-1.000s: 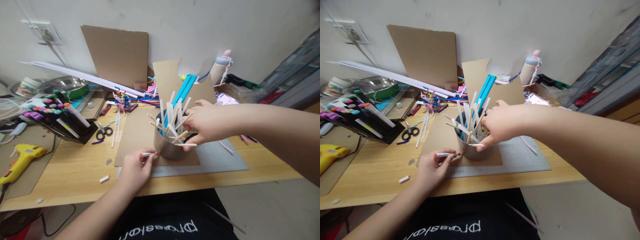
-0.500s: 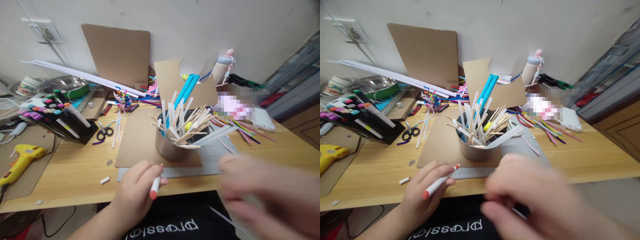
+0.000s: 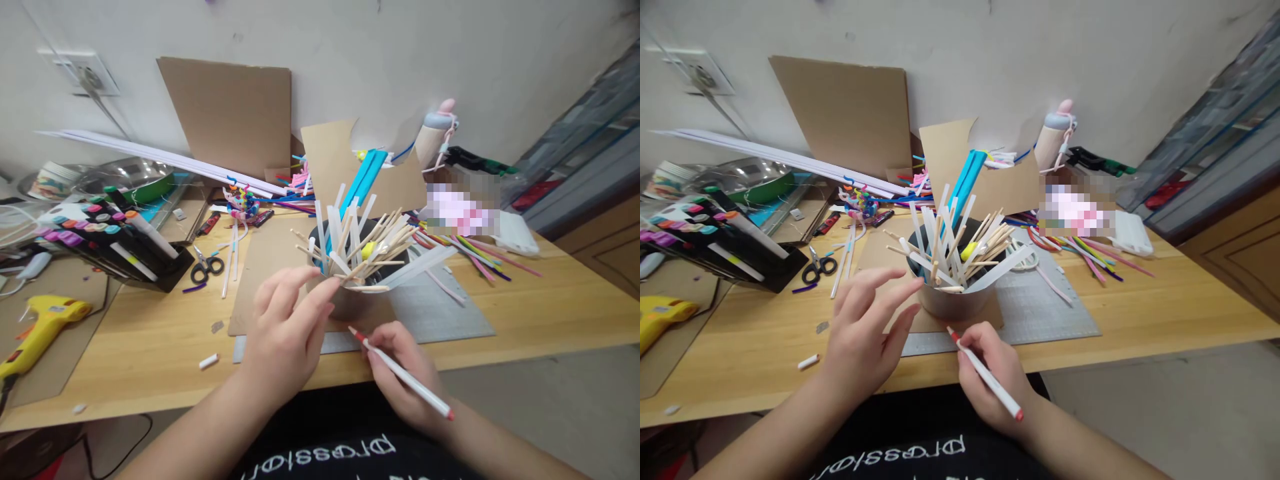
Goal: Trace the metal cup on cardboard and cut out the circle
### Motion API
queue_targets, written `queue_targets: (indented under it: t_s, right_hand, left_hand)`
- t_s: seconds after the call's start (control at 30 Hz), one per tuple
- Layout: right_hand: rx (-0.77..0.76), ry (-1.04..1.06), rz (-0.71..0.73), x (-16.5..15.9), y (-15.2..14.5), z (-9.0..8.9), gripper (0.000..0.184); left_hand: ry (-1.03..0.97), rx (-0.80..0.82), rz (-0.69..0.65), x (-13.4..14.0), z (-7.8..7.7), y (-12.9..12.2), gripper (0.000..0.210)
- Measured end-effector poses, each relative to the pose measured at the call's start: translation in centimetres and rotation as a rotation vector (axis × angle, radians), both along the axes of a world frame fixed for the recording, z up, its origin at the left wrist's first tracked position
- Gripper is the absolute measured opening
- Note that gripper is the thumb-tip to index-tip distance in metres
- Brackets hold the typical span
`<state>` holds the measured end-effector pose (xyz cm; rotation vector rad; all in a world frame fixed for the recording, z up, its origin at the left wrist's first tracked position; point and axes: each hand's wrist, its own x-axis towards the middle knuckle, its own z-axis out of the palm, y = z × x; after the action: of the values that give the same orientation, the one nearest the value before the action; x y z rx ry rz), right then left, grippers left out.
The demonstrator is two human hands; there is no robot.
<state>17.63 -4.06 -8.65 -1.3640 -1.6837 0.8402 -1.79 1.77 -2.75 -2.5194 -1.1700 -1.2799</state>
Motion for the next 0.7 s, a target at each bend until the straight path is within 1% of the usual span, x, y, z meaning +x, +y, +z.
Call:
queue_targets:
  t_s: [0.03,0.1,0.2,0.27,0.33,0.4,0.53,0.63,0.7]
  right_hand:
    - [-0.036,0.028,-0.05,0.0,0.1,-0.1,0.004]
    - [-0.078,0.051,-0.103,-0.1,0.4,0.0,0.009]
    - [-0.137,0.103,-0.062,0.0,1.0,0.4,0.016]
    - [-0.157,0.155,-0.045,0.1,1.2,0.5,0.02]
    - [-0.117,0.177,-0.088,0.4,1.1,0.1,0.018]
    - [-0.047,0.192,-0.165,0.8,1.0,-0.4,0.015]
    - [0.01,0.291,-0.287,1.6,0.8,-1.3,0.014]
    - [0.024,0.336,-0.295,2.0,0.7,-1.4,0.015]
    - [0.019,0.299,-0.263,1.8,0.7,-1.2,0.015]
  left_hand:
    - [0.053,0.013,-0.003,0.2,0.2,0.4,0.032]
    - [0.142,0.011,-0.008,0.5,0.6,1.0,0.026]
    - [0.226,-0.072,-0.013,0.9,1.1,1.7,0.015]
    - [0.236,-0.184,-0.066,1.1,1.4,2.1,0.014]
    - [0.222,-0.301,-0.121,1.1,1.6,2.5,0.016]
    - [0.201,-0.372,-0.145,1.1,1.6,2.8,0.017]
    - [0.177,-0.404,-0.207,1.2,1.5,3.4,0.018]
    - [0.143,-0.43,-0.238,1.2,1.5,3.7,0.017]
    - [0.13,-0.441,-0.248,1.2,1.6,3.8,0.017]
